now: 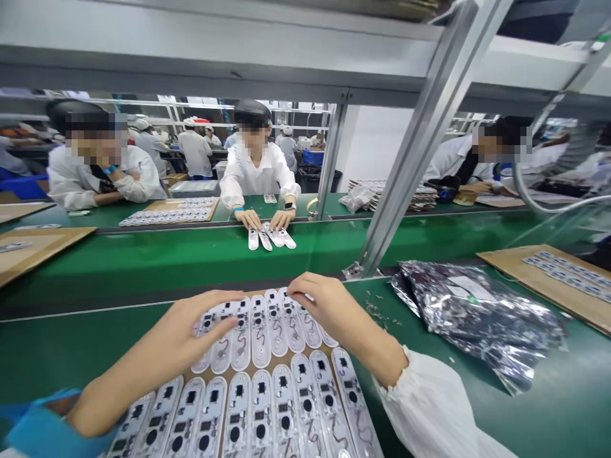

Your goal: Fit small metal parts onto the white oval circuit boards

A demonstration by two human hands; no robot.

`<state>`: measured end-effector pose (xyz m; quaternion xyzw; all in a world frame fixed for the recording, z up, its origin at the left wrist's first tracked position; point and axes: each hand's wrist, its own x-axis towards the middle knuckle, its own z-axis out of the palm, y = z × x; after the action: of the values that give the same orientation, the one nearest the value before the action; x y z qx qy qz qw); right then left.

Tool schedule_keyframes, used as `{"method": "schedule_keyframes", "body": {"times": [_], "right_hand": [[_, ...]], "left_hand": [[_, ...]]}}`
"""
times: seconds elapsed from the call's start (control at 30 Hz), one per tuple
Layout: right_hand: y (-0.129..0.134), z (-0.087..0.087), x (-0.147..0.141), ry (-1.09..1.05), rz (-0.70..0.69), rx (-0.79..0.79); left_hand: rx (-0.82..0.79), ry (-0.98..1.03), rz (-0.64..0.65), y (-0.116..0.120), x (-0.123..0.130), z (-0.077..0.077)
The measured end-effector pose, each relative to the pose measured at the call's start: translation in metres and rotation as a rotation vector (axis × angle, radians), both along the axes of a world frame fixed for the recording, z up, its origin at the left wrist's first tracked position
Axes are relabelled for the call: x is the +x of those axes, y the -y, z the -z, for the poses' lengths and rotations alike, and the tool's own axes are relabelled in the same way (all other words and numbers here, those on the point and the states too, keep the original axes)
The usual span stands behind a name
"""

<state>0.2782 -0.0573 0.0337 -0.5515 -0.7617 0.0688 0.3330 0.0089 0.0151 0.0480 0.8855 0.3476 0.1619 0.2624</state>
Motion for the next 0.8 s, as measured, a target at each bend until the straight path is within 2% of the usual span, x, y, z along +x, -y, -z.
{"method": "schedule_keyframes", "body": {"times": [0.1,0.27,0.4,0.6,0.8], "right_hand": [[-0.015,-0.018,-0.034,-0.115,-0.047,0.034],[-0.021,-0.031,-0.065,-0.268,-0.074,0.033],[-0.016,-0.036,-0.066,-0.315,-0.032,-0.016],[-0.010,-0.040,-0.064,-0.326,-0.013,-0.046],[-0.009,-0.039,-0.060,-0.305,-0.061,0.039]], "left_hand": [[-0.092,0.166,-0.061,0.006,0.024,-0.021],[-0.314,0.452,-0.036,-0.001,0.029,-0.026],[-0.347,0.475,-0.067,-0.003,0.023,-0.028],[-0.339,0.474,-0.017,0.000,0.022,-0.034],[-0.272,0.494,-0.028,0.004,0.023,-0.036]]}}
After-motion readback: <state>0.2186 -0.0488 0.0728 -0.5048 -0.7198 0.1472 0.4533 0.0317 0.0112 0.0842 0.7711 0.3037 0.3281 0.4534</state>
